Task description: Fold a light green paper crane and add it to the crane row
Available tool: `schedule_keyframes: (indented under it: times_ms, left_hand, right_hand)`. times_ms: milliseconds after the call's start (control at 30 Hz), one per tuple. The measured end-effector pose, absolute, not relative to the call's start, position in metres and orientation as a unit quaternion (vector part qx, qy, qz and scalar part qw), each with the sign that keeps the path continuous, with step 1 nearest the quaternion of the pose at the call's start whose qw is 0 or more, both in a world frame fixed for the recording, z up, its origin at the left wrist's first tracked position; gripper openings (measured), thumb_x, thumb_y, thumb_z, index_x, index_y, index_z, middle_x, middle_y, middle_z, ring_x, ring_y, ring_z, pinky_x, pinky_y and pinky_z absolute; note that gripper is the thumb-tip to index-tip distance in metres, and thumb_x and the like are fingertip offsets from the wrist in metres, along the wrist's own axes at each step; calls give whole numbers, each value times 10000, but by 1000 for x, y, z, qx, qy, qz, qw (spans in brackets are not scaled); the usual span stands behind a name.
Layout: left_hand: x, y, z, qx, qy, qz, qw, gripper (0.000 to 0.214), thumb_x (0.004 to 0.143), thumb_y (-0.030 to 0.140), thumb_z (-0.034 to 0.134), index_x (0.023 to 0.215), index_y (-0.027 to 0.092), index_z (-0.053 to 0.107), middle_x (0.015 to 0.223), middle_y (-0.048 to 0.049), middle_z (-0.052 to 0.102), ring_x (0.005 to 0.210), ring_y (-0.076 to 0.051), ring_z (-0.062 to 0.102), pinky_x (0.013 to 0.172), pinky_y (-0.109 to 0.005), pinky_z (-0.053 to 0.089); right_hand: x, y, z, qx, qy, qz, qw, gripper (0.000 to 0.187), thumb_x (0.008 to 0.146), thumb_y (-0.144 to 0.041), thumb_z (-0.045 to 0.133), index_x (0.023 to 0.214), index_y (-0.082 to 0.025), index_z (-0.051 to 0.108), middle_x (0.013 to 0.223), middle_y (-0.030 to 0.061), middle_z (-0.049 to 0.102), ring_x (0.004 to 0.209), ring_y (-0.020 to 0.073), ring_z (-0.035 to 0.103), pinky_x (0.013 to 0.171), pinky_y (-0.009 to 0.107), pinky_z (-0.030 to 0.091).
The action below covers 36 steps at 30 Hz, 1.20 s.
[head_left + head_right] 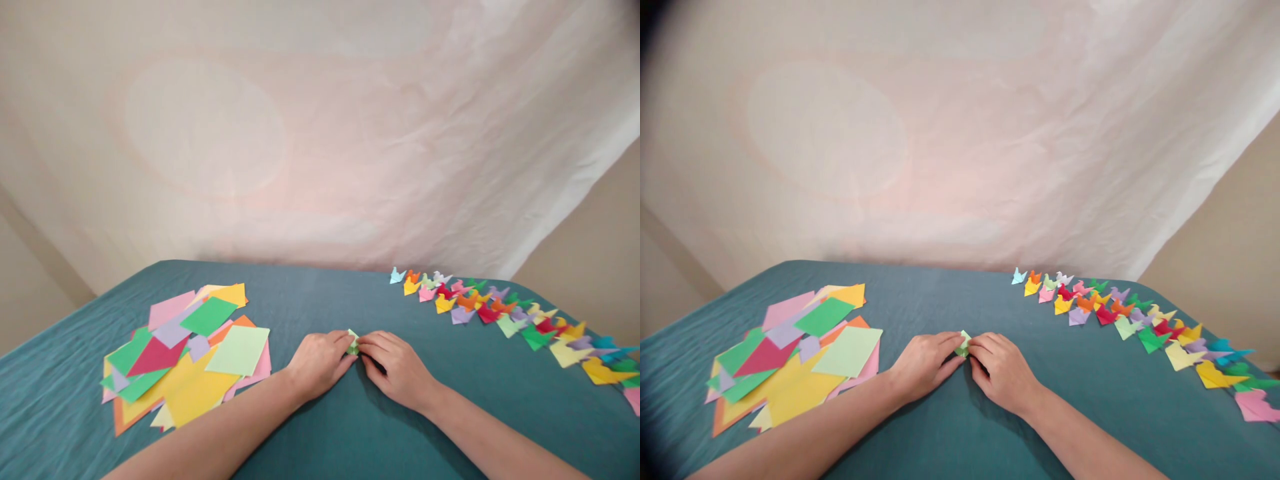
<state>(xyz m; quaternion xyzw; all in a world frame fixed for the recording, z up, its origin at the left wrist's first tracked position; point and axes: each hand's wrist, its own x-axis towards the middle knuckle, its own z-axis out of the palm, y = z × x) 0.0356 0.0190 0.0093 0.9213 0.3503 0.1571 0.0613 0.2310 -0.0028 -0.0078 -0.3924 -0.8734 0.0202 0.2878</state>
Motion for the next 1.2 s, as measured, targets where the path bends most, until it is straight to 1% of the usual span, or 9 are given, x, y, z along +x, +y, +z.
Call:
schedule_keyframes:
  times_ms: [167,300,367,500,633,800,967,1200]
  left_hand:
    - [36,20,7,916,362,162,61,278,919,291,389,1161,215,504,1157,-37,592,1002,-180,585,865,-291,476]
    - [36,23,6,916,364,159,52,265,922,251,376,1148,212,508,1127,-33,603,975,-169,595,845,-284,483]
    - [36,25,5,917,366,156,42,243,919,232,381,1114,215,525,1090,-28,611,950,-164,601,822,-278,488]
    - [38,27,3,921,365,134,4,192,913,208,391,989,195,567,981,-34,624,877,-167,613,769,-280,496]
    - [39,28,2,927,357,110,-39,185,916,206,381,926,170,562,894,-42,614,782,-169,615,692,-277,501]
    - [40,28,1,929,348,100,-76,167,909,206,385,874,165,543,836,-31,592,702,-174,598,602,-280,490]
    - [41,29,2,928,339,112,-101,166,908,212,389,852,163,537,806,-33,577,679,-169,576,578,-276,466]
    - [42,27,4,916,360,131,-116,166,906,216,392,824,173,530,799,-30,575,702,-174,571,600,-287,441]
  right_hand:
    - [231,-3,-7,-390,-878,-6,277,224,850,-139,464,992,-185,630,1023,77,630,949,192,561,833,346,468]
    - [230,-5,-6,-397,-883,-28,251,209,860,-168,478,1002,-179,631,1089,84,611,989,205,543,850,359,457]
    - [228,-6,-6,-405,-882,-38,237,203,862,-190,493,1012,-186,629,1118,82,602,1010,214,534,853,367,452]
    - [226,-6,-6,-422,-880,-55,210,200,860,-220,515,1029,-200,621,1172,78,583,1042,226,520,853,378,444]
    - [224,-6,-6,-430,-881,-59,188,203,867,-231,512,1040,-199,615,1195,71,570,1054,227,513,860,381,431]
    - [223,-7,-5,-434,-884,-58,165,204,878,-242,502,1045,-192,608,1187,64,575,1041,225,519,864,382,421]
    - [223,-7,-3,-436,-883,-54,166,203,872,-245,515,1044,-199,613,1194,75,566,1043,226,520,858,382,421]
    - [223,-7,-6,-437,-879,-57,181,237,871,-251,513,1087,-215,604,1202,97,558,1045,241,517,849,399,425]
